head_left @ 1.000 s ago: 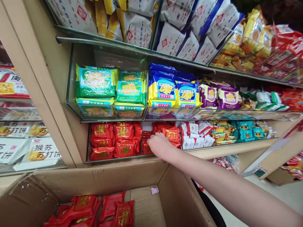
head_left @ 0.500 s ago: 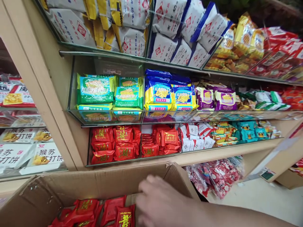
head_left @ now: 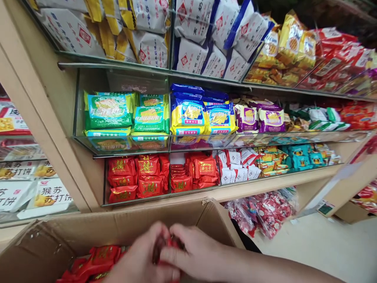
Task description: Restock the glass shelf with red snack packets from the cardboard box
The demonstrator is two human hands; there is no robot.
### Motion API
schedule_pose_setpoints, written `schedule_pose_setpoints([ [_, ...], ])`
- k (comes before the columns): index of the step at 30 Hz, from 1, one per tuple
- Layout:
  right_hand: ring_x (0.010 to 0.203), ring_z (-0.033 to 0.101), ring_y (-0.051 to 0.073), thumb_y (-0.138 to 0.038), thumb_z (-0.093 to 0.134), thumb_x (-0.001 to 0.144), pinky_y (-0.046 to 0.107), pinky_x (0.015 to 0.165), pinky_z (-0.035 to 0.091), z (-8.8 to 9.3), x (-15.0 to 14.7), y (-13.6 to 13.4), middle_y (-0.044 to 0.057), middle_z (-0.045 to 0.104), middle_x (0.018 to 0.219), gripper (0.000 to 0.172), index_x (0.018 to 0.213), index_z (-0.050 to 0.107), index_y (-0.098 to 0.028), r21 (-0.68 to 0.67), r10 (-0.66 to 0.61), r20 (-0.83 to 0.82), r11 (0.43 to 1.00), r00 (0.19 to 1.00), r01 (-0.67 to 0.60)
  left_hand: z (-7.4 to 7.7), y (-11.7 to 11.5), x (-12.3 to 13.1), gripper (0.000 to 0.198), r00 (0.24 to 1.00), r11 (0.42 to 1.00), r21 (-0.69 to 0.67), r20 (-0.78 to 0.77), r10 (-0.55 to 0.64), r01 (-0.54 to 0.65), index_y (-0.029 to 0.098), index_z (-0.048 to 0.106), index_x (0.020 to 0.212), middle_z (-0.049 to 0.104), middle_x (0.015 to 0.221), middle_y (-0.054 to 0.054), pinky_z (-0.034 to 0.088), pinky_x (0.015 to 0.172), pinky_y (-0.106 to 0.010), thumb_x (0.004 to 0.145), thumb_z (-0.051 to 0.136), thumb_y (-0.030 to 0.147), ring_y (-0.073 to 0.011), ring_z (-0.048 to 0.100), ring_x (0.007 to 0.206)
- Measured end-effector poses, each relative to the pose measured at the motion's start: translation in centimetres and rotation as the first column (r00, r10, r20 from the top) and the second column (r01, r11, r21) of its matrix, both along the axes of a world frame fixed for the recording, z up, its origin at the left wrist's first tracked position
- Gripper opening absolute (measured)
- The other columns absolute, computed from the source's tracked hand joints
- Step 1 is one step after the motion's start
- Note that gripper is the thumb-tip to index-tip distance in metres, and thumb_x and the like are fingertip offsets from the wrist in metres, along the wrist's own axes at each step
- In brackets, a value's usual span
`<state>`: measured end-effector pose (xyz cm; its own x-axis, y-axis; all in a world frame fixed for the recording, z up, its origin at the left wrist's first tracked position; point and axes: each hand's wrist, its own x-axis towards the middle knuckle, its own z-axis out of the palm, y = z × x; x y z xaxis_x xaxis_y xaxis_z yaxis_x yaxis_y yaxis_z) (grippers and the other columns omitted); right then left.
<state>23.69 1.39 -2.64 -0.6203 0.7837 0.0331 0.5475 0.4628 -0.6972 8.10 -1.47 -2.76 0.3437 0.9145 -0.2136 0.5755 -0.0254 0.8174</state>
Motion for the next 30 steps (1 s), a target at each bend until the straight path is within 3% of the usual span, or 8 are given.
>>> schedule_pose_setpoints([
  [3, 0.056, 0.041, 0.008, -0.051, 0.032, 0.083, 0.020, 0.049, 0.028, 0.5, -0.4, 0.4, -0.003, 0.047, 0.062, 0.041, 0.068, 0.046, -0.016, -0.096, -0.171, -0.233, 0.984, 0.957, 0.153, 0.9, 2.0, 0.5, 0.040, 0.912, 0.977, 0.082, 0.381, 0.153, -0.197, 0.020, 0.043, 0.080, 0.052, 0.074, 0.005, 0.048, 0.066, -0.024, 0.053, 0.074, 0.025, -0.0101, 0.053, 0.069],
  [6, 0.056, 0.037, 0.008, -0.048, 0.031, 0.084, 0.020, 0.051, 0.029, 0.3, -0.6, 1.2, -0.004, 0.041, 0.060, 0.038, 0.065, 0.041, -0.017, -0.138, -0.255, -0.425, 0.966, 0.868, 0.216, 1.4, 2.1, 0.7, 0.044, 0.791, 0.935, 0.003, 0.535, 0.297, -0.353, 0.020, 0.043, 0.083, 0.053, 0.070, 0.005, 0.046, 0.063, -0.022, 0.053, 0.074, 0.030, -0.0096, 0.052, 0.066],
  [9, 0.055, 0.037, 0.008, -0.050, 0.033, 0.083, 0.020, 0.049, 0.028, 0.1, -0.5, 1.7, -0.005, 0.040, 0.060, 0.035, 0.069, 0.040, -0.019, -0.181, -0.340, -0.486, 0.940, 0.805, 0.288, 1.4, 1.4, 0.4, 0.035, 0.801, 0.942, -0.173, 0.496, 0.335, -0.287, 0.018, 0.046, 0.078, 0.056, 0.068, 0.003, 0.044, 0.058, -0.021, 0.061, 0.067, 0.041, -0.0088, 0.051, 0.061],
  [11, 0.055, 0.037, 0.008, -0.049, 0.034, 0.083, 0.021, 0.050, 0.029, 0.1, -0.4, 1.8, -0.005, 0.040, 0.060, 0.033, 0.070, 0.039, -0.019, -0.144, -0.369, -0.487, 0.928, 0.792, 0.344, 1.2, 1.2, 0.2, 0.034, 0.822, 0.948, -0.199, 0.475, 0.315, -0.249, 0.017, 0.047, 0.072, 0.055, 0.064, 0.004, 0.041, 0.054, -0.020, 0.062, 0.065, 0.044, -0.0079, 0.048, 0.056],
  [15, 0.057, 0.038, 0.009, -0.047, 0.035, 0.083, 0.022, 0.054, 0.030, 0.3, 0.0, 1.7, -0.005, 0.040, 0.059, 0.033, 0.067, 0.038, -0.019, -0.075, -0.407, -0.521, 0.897, 0.750, 0.435, 0.8, 1.6, -0.1, 0.033, 0.857, 0.954, -0.021, 0.435, 0.277, -0.298, 0.018, 0.046, 0.066, 0.047, 0.052, 0.008, 0.038, 0.047, -0.019, 0.064, 0.063, 0.046, -0.0067, 0.041, 0.048],
  [19, 0.054, 0.035, 0.009, -0.051, 0.038, 0.080, 0.021, 0.051, 0.030, 0.4, 0.2, 2.0, -0.005, 0.036, 0.056, 0.038, 0.060, 0.034, -0.019, -0.208, -0.503, -0.561, 0.855, 0.657, 0.476, 0.6, 1.5, -0.1, 0.027, 0.897, 0.931, 0.173, 0.370, 0.241, -0.322, 0.020, 0.045, 0.067, 0.045, 0.057, 0.007, 0.039, 0.048, -0.018, 0.074, 0.051, 0.045, -0.0069, 0.043, 0.051],
  [25, 0.053, 0.036, 0.010, -0.054, 0.041, 0.077, 0.021, 0.050, 0.030, -0.1, -0.1, 2.5, -0.005, 0.037, 0.056, 0.038, 0.062, 0.036, -0.020, -0.332, -0.543, -0.584, 0.838, 0.604, 0.433, 0.8, 0.6, 0.7, 0.025, 0.925, 0.934, 0.157, 0.261, 0.275, -0.322, 0.023, 0.037, 0.073, 0.044, 0.047, 0.011, 0.040, 0.040, -0.018, 0.081, 0.039, 0.047, -0.0071, 0.048, 0.037],
  [30, 0.051, 0.034, 0.009, -0.053, 0.042, 0.076, 0.020, 0.048, 0.031, -0.2, -0.4, 2.5, -0.006, 0.034, 0.056, 0.036, 0.064, 0.035, -0.020, -0.403, -0.559, -0.677, 0.826, 0.479, 0.395, 1.4, 1.0, 1.1, 0.032, 0.873, 0.920, 0.122, 0.384, 0.301, -0.371, 0.023, 0.035, 0.069, 0.043, 0.042, 0.012, 0.033, 0.032, -0.015, 0.075, 0.044, 0.053, -0.0056, 0.041, 0.031],
])
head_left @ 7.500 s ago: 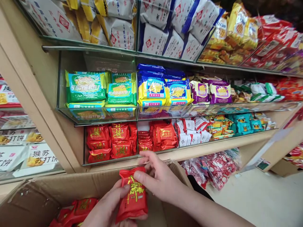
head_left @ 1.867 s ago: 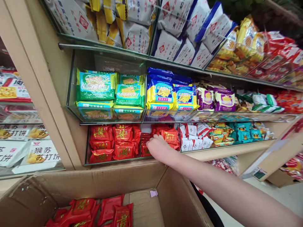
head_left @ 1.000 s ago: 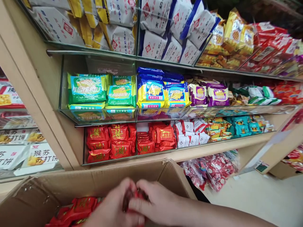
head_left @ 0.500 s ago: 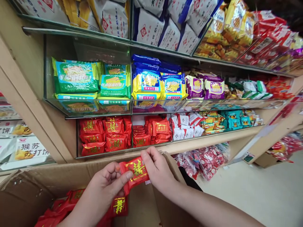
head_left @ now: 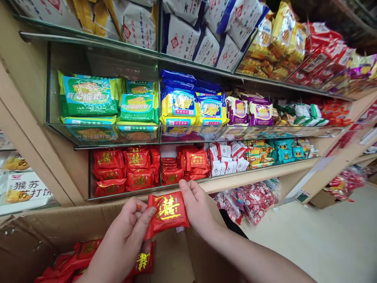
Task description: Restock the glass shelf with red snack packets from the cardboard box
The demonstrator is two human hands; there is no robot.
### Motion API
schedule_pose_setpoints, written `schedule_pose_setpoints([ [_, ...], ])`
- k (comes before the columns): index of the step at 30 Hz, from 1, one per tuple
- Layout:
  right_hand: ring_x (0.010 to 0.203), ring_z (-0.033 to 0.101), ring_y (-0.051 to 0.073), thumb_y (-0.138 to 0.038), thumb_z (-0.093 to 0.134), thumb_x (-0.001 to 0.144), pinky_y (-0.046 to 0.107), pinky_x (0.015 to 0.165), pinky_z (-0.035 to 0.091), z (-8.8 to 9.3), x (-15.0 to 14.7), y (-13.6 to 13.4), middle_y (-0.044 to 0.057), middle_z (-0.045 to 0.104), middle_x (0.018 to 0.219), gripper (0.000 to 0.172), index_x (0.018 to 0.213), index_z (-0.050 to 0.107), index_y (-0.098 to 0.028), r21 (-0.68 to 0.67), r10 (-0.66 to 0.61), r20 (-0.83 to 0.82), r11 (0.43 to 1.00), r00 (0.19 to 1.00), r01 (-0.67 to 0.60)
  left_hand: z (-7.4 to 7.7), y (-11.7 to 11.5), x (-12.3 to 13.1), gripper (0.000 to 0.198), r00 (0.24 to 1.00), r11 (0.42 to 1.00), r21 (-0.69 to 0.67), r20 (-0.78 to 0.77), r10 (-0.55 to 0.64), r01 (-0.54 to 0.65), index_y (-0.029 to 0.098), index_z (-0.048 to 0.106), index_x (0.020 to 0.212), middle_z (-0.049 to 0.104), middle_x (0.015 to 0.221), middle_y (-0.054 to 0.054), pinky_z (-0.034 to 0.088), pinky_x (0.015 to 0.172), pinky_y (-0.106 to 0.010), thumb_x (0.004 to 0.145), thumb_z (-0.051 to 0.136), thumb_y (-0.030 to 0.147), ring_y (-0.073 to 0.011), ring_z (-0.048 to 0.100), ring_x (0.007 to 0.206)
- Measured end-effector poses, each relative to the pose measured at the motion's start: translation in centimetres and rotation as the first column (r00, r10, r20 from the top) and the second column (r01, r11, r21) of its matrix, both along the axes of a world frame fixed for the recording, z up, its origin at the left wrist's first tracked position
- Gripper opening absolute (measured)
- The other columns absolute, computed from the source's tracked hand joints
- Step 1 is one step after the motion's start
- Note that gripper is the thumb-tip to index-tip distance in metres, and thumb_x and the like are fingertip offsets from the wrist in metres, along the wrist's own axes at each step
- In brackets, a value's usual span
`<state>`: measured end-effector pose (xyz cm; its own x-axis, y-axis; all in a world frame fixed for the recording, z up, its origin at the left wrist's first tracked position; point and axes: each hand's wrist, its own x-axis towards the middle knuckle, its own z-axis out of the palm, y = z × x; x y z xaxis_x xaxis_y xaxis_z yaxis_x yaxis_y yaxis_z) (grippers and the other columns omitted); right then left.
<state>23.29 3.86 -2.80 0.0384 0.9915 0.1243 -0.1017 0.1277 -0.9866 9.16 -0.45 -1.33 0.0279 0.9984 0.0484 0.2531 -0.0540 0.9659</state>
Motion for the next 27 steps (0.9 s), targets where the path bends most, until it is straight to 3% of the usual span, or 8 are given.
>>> schedule_pose_setpoints([
  [4, 0.049, 0.035, 0.008, -0.052, 0.040, 0.078, 0.020, 0.047, 0.033, 0.3, 0.2, -0.2, -0.006, 0.036, 0.057, 0.034, 0.069, 0.036, -0.020, -0.056, 0.047, -0.119, 0.997, 0.992, -0.054, -0.3, 0.1, 0.1, 0.033, 0.998, 1.000, 0.000, 0.051, -0.025, 0.025, 0.022, 0.035, 0.069, 0.045, 0.041, 0.011, 0.032, 0.032, -0.015, 0.074, 0.045, 0.054, -0.0060, 0.041, 0.031],
  [6, 0.051, 0.038, 0.008, -0.050, 0.041, 0.078, 0.021, 0.049, 0.035, 0.7, 0.8, -0.5, -0.005, 0.041, 0.059, 0.032, 0.071, 0.039, -0.020, -0.019, 0.068, 0.014, 0.998, 0.998, -0.068, -0.8, 0.0, -0.2, 0.032, 0.999, 0.999, -0.006, 0.039, -0.032, 0.032, 0.023, 0.036, 0.070, 0.044, 0.041, 0.011, 0.033, 0.033, -0.016, 0.075, 0.044, 0.053, -0.0066, 0.041, 0.032],
  [8, 0.063, 0.046, 0.011, -0.048, 0.048, 0.075, 0.022, 0.055, 0.039, 1.2, 1.7, -0.9, 0.000, 0.051, 0.075, 0.030, 0.080, 0.047, -0.018, 0.133, 0.125, 0.249, 0.978, 0.960, -0.161, -1.1, 0.0, -0.6, 0.029, 0.999, 0.999, -0.004, 0.006, -0.037, 0.037, 0.023, 0.037, 0.072, 0.043, 0.041, 0.011, 0.035, 0.035, -0.017, 0.076, 0.044, 0.051, -0.0073, 0.042, 0.033],
  [12, 0.104, 0.042, 0.020, -0.042, 0.065, 0.064, 0.033, 0.088, 0.034, 1.9, 3.0, -1.8, 0.007, 0.048, 0.115, 0.053, 0.109, 0.048, -0.021, 0.367, 0.129, 0.726, 0.759, 0.676, -0.538, -1.2, 0.0, -1.2, 0.026, 0.996, 0.998, -0.012, -0.057, -0.069, 0.068, 0.023, 0.037, 0.073, 0.043, 0.044, 0.011, 0.038, 0.039, -0.018, 0.077, 0.045, 0.048, -0.0079, 0.044, 0.037],
  [14, 0.108, 0.039, 0.021, -0.037, 0.061, 0.069, 0.037, 0.093, 0.029, 2.0, 3.2, -1.8, 0.009, 0.049, 0.115, 0.056, 0.118, 0.042, -0.018, 0.334, 0.066, 0.842, 0.715, 0.535, -0.614, -1.2, -0.1, -1.1, 0.027, 0.994, 0.996, -0.023, -0.058, -0.087, 0.086, 0.023, 0.037, 0.072, 0.041, 0.044, 0.011, 0.037, 0.038, -0.018, 0.078, 0.044, 0.049, -0.0076, 0.043, 0.036],
  [16, 0.105, 0.040, 0.021, -0.035, 0.057, 0.073, 0.036, 0.091, 0.031, 2.0, 3.2, -1.6, 0.010, 0.051, 0.113, 0.055, 0.121, 0.038, -0.015, 0.291, 0.060, 0.884, 0.706, 0.464, -0.645, -1.1, -0.3, -0.8, 0.027, 0.991, 0.993, -0.030, -0.066, -0.117, 0.115, 0.023, 0.037, 0.071, 0.041, 0.045, 0.010, 0.038, 0.039, -0.018, 0.079, 0.042, 0.049, -0.0072, 0.042, 0.036],
  [23, 0.097, 0.045, 0.019, -0.040, 0.061, 0.069, 0.031, 0.084, 0.035, 2.6, 2.7, -1.5, 0.008, 0.055, 0.101, 0.050, 0.110, 0.045, -0.016, 0.307, 0.070, 0.879, 0.674, 0.472, -0.672, -0.1, -0.5, -0.2, 0.027, 0.990, 0.990, -0.021, -0.003, -0.140, 0.140, 0.023, 0.037, 0.072, 0.042, 0.046, 0.010, 0.036, 0.037, -0.017, 0.079, 0.041, 0.050, -0.0071, 0.042, 0.036],
  [27, 0.095, 0.045, 0.019, -0.033, 0.057, 0.073, 0.033, 0.083, 0.034, 3.7, 2.8, -0.1, 0.008, 0.054, 0.102, 0.042, 0.110, 0.044, -0.017, 0.388, -0.111, 0.885, 0.711, 0.451, -0.587, 0.7, -0.3, -0.6, 0.024, 0.992, 0.993, 0.006, 0.048, -0.119, 0.118, 0.025, 0.038, 0.087, 0.048, 0.050, 0.008, 0.041, 0.045, -0.020, 0.080, 0.040, 0.048, -0.0098, 0.048, 0.044],
])
